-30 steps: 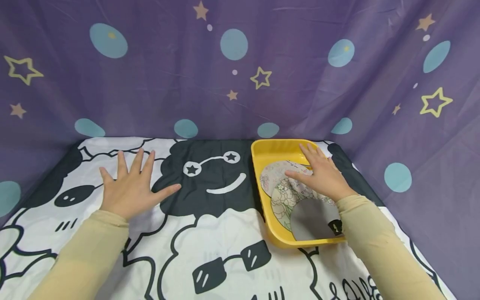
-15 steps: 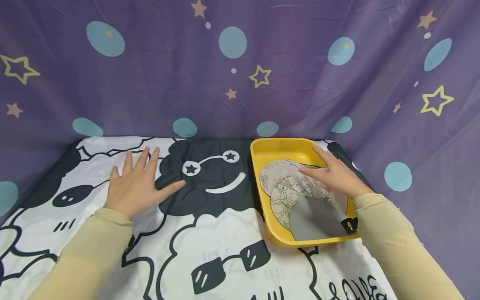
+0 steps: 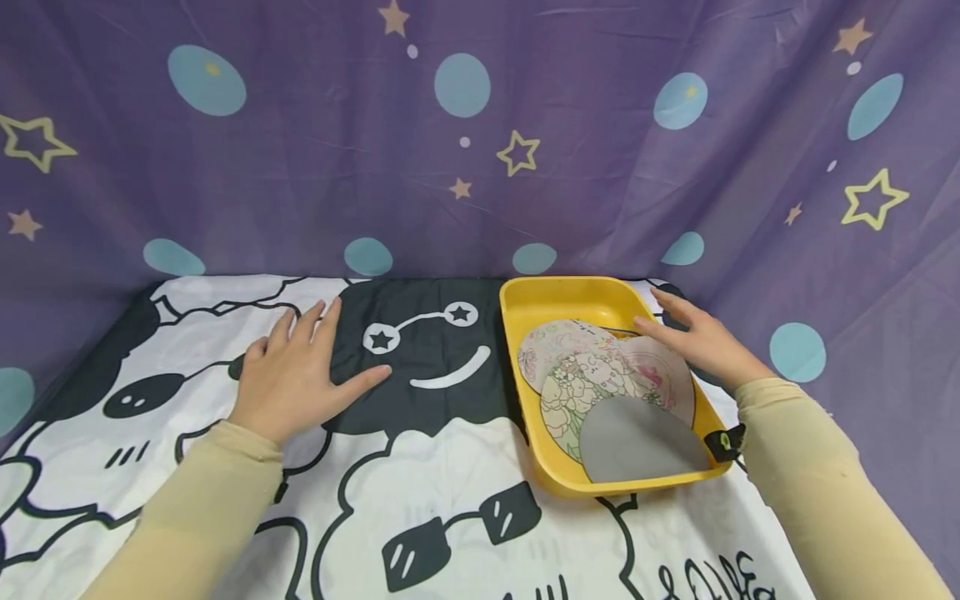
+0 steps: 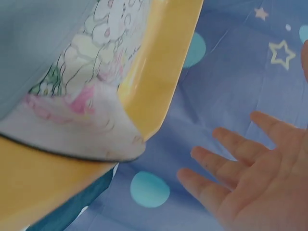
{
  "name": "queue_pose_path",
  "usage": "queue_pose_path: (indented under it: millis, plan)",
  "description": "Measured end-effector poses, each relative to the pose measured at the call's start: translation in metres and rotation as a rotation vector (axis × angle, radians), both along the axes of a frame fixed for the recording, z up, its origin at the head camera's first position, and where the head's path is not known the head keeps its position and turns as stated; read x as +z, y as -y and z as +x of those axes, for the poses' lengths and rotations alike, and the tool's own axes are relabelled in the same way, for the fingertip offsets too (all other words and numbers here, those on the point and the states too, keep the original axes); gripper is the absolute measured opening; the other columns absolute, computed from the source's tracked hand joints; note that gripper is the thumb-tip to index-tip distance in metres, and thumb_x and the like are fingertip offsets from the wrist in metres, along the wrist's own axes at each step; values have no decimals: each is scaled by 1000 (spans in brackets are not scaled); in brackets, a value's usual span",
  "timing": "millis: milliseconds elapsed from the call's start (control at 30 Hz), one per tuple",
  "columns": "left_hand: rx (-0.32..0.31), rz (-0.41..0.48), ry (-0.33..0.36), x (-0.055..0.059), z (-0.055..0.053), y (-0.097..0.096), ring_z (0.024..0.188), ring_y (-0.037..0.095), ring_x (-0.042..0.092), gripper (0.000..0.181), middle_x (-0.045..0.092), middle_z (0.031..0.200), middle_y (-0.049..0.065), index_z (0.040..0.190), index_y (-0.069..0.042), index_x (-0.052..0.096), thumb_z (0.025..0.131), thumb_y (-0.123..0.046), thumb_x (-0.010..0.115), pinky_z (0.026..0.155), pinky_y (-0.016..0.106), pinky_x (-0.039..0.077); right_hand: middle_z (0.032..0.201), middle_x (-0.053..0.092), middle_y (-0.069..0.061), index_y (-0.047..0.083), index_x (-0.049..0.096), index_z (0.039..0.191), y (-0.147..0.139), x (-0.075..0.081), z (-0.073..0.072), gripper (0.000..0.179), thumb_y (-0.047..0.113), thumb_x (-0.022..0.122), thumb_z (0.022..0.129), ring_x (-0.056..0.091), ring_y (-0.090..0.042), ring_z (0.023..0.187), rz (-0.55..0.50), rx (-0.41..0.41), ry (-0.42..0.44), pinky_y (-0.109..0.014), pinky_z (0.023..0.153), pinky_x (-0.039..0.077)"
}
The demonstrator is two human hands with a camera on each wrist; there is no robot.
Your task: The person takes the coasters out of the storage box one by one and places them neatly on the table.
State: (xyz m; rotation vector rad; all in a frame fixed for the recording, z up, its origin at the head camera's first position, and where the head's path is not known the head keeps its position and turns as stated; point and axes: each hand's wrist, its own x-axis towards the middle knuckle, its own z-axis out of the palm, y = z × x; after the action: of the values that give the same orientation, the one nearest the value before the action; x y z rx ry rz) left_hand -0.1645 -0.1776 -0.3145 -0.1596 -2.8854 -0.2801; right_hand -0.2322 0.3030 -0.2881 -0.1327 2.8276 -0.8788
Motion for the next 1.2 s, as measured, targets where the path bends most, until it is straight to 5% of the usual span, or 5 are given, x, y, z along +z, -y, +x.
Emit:
queue_pose_path:
  millis: [433,667,1200]
  plan:
    - [-53,-2,-55,-3,0,-23,130,48,41,108,44,150,21,157,-9,27,81,-84,47,95,69,39,158,27,-28,16,20,159,-39,-18,-11,76,52,50,100,26,-51,143,-141,13,9,-71,111,25]
    - [-91,-16,-45,-7,-1,-35,127,48,45,104,48,146,22,156,-9,30,83,-81,48,91,66,42,158,29,-26,13,21,159,-57,-28,-12,71,48,48,102,34,-47,140,-212,25,32,-64,108,38]
    - [-150,-27,-47,-11,-3,-58,124,42,49,102,52,145,15,153,-9,36,82,-80,52,94,62,44,157,30,-27,9,21,158,-77,-56,-15,77,55,44,101,43,-50,134,-274,-45,132,-53,100,50]
